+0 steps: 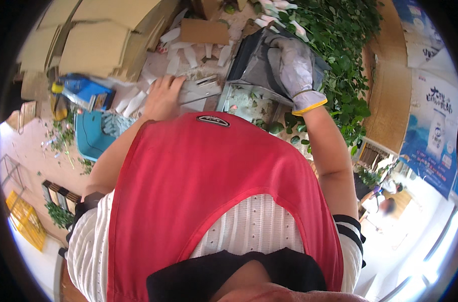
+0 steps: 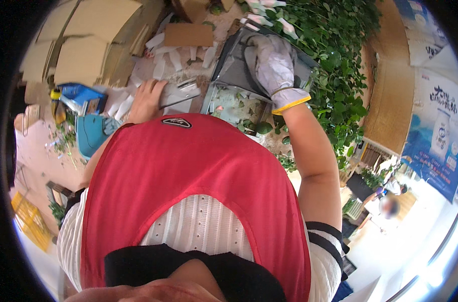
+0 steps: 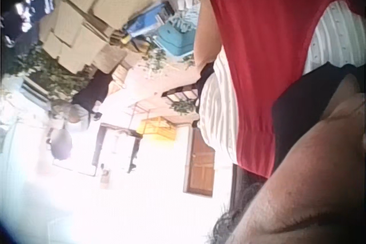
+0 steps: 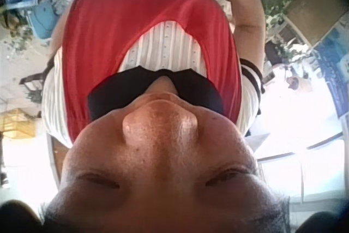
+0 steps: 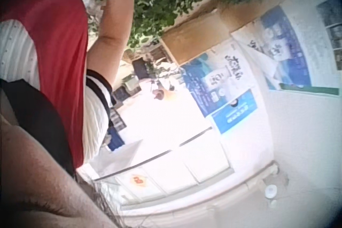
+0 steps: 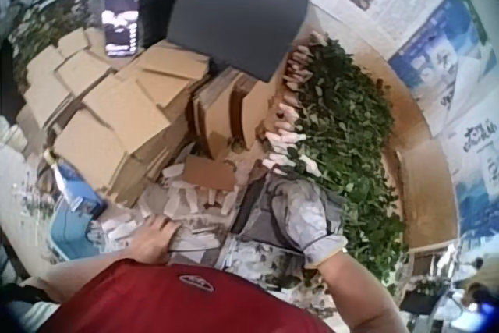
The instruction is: The person arranges roses into a box by hand. The person places individual roses into a rectangular black container, adds paper dividers, uses a stapler to secure components, and then closes and inspects the final box of roses.
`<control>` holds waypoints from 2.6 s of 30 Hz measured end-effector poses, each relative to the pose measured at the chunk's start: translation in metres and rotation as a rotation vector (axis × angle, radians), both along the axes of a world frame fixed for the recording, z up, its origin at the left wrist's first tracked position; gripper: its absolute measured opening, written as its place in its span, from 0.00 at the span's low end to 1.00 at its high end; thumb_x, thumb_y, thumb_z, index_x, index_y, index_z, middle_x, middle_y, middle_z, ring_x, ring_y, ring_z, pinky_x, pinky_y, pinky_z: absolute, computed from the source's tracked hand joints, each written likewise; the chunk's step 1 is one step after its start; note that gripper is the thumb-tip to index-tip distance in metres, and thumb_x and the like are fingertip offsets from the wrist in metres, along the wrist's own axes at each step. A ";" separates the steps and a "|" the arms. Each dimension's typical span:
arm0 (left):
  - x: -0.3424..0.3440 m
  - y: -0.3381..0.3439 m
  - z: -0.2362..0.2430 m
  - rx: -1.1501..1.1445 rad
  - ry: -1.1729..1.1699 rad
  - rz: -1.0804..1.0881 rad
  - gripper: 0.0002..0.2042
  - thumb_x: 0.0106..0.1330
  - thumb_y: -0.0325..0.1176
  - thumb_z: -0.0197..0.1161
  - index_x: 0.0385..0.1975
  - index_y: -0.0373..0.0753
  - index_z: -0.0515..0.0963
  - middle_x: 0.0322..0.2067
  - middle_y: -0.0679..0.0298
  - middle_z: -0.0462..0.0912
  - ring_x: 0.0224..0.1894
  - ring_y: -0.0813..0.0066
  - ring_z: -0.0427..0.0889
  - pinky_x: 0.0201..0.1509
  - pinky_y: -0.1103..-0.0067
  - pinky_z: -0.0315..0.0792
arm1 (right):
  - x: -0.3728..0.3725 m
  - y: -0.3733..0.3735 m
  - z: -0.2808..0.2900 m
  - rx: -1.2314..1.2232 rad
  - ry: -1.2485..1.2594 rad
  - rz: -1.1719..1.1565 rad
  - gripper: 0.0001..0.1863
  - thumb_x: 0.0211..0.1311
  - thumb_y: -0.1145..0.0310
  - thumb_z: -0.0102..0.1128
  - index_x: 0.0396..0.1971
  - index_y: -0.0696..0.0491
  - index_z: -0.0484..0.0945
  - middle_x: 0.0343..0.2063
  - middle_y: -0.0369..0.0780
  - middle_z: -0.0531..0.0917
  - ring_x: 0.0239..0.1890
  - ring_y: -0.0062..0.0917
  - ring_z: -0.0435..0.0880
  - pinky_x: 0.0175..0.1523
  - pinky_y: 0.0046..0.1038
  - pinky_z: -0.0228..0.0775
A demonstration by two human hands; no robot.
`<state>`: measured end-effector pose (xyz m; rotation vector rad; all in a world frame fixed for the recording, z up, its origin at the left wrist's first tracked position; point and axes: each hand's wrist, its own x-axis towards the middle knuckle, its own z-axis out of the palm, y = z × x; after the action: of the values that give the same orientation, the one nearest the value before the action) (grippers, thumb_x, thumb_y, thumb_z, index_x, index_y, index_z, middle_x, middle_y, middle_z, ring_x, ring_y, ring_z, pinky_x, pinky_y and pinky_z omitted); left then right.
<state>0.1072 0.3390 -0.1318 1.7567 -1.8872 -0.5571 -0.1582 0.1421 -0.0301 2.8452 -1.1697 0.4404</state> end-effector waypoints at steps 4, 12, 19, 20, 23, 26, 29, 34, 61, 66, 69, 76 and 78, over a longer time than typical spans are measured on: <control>-0.031 -0.021 0.001 -0.143 0.030 -0.034 0.31 0.40 0.20 0.63 0.51 0.40 0.69 0.46 0.52 0.71 0.50 0.50 0.70 0.54 0.64 0.65 | 0.008 0.003 0.009 0.044 -0.013 0.005 0.11 0.55 0.65 0.58 0.37 0.52 0.79 0.37 0.42 0.83 0.44 0.40 0.78 0.54 0.38 0.65; -0.024 -0.033 0.007 -0.224 -0.046 -0.066 0.33 0.39 0.20 0.64 0.53 0.45 0.70 0.55 0.51 0.65 0.53 0.50 0.69 0.56 0.63 0.66 | 0.008 0.003 0.010 0.026 -0.035 0.042 0.12 0.58 0.62 0.57 0.38 0.51 0.78 0.36 0.45 0.82 0.44 0.42 0.77 0.52 0.39 0.66; -0.032 -0.030 0.003 -0.159 0.016 -0.060 0.30 0.44 0.22 0.64 0.52 0.46 0.71 0.56 0.50 0.64 0.53 0.50 0.70 0.53 0.64 0.70 | 0.004 0.001 0.006 -0.008 -0.031 0.028 0.12 0.55 0.64 0.58 0.38 0.51 0.78 0.37 0.40 0.83 0.42 0.39 0.79 0.51 0.38 0.67; -0.029 -0.034 0.008 -0.261 -0.111 -0.077 0.29 0.43 0.22 0.65 0.51 0.45 0.71 0.53 0.49 0.67 0.52 0.51 0.72 0.51 0.65 0.73 | 0.003 -0.001 0.005 -0.017 -0.051 0.067 0.12 0.57 0.63 0.57 0.39 0.51 0.78 0.37 0.43 0.82 0.43 0.41 0.78 0.52 0.39 0.67; -0.023 -0.050 0.032 0.285 -0.248 -0.168 0.23 0.46 0.26 0.63 0.47 0.42 0.71 0.43 0.54 0.74 0.50 0.55 0.73 0.50 0.63 0.72 | 0.001 0.002 0.003 -0.003 -0.052 0.063 0.13 0.60 0.61 0.54 0.40 0.51 0.77 0.36 0.46 0.82 0.44 0.44 0.77 0.53 0.40 0.66; -0.025 -0.055 0.039 0.423 -0.320 -0.168 0.19 0.49 0.31 0.61 0.44 0.40 0.71 0.36 0.58 0.75 0.48 0.60 0.75 0.52 0.62 0.70 | 0.001 -0.002 0.000 0.001 -0.057 0.030 0.12 0.58 0.63 0.57 0.40 0.50 0.77 0.38 0.42 0.83 0.44 0.40 0.78 0.51 0.38 0.66; -0.010 -0.057 0.024 -0.045 -0.434 -0.304 0.17 0.53 0.32 0.58 0.44 0.40 0.72 0.37 0.58 0.75 0.48 0.62 0.74 0.59 0.62 0.64 | 0.008 0.002 0.007 0.039 -0.087 0.059 0.12 0.58 0.63 0.57 0.41 0.50 0.77 0.38 0.41 0.82 0.44 0.41 0.77 0.53 0.38 0.65; 0.003 -0.112 0.088 -0.289 -0.808 -0.479 0.14 0.54 0.32 0.57 0.41 0.41 0.75 0.38 0.61 0.76 0.49 0.67 0.72 0.59 0.65 0.61 | -0.002 -0.003 -0.001 0.018 -0.053 0.056 0.11 0.57 0.64 0.57 0.39 0.51 0.76 0.37 0.40 0.82 0.46 0.39 0.77 0.55 0.37 0.63; -0.018 -0.179 0.108 -0.144 -0.845 -0.133 0.19 0.56 0.30 0.57 0.50 0.41 0.72 0.40 0.59 0.78 0.47 0.64 0.76 0.52 0.67 0.65 | 0.000 0.010 0.012 0.107 -0.124 -0.092 0.15 0.56 0.66 0.53 0.45 0.44 0.76 0.43 0.43 0.78 0.47 0.44 0.74 0.52 0.42 0.66; -0.015 -0.136 0.123 0.367 0.427 -0.083 0.22 0.63 0.35 0.60 0.53 0.31 0.66 0.50 0.50 0.76 0.52 0.58 0.77 0.53 0.64 0.71 | -0.007 0.007 0.011 0.162 -0.387 -0.228 0.21 0.55 0.74 0.50 0.51 0.47 0.72 0.44 0.49 0.77 0.48 0.46 0.75 0.53 0.40 0.68; -0.080 -0.149 0.119 0.705 1.382 -0.335 0.26 0.66 0.41 0.59 0.55 0.27 0.63 0.54 0.50 0.74 0.55 0.59 0.75 0.56 0.69 0.70 | -0.022 -0.008 0.016 0.258 -0.685 -0.246 0.27 0.54 0.74 0.54 0.57 0.49 0.68 0.48 0.50 0.77 0.46 0.42 0.80 0.52 0.36 0.72; -0.159 -0.189 0.066 0.276 1.347 -0.162 0.24 0.69 0.39 0.56 0.58 0.29 0.62 0.52 0.54 0.74 0.57 0.66 0.71 0.63 0.73 0.63 | -0.149 0.010 0.016 -0.065 -0.954 -0.592 0.28 0.50 0.69 0.65 0.53 0.60 0.70 0.43 0.49 0.80 0.44 0.37 0.81 0.48 0.35 0.74; -0.150 -0.195 0.049 0.230 1.198 -0.227 0.25 0.69 0.43 0.55 0.57 0.29 0.65 0.55 0.54 0.71 0.58 0.66 0.70 0.63 0.73 0.62 | -0.134 0.025 0.046 -0.158 -0.872 -0.548 0.34 0.47 0.60 0.68 0.55 0.58 0.68 0.44 0.51 0.79 0.48 0.44 0.79 0.52 0.37 0.72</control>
<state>-0.0430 0.1441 -0.0832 0.8783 -1.1370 -1.5226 -0.2927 0.1670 0.0162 2.0418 -1.8081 1.6984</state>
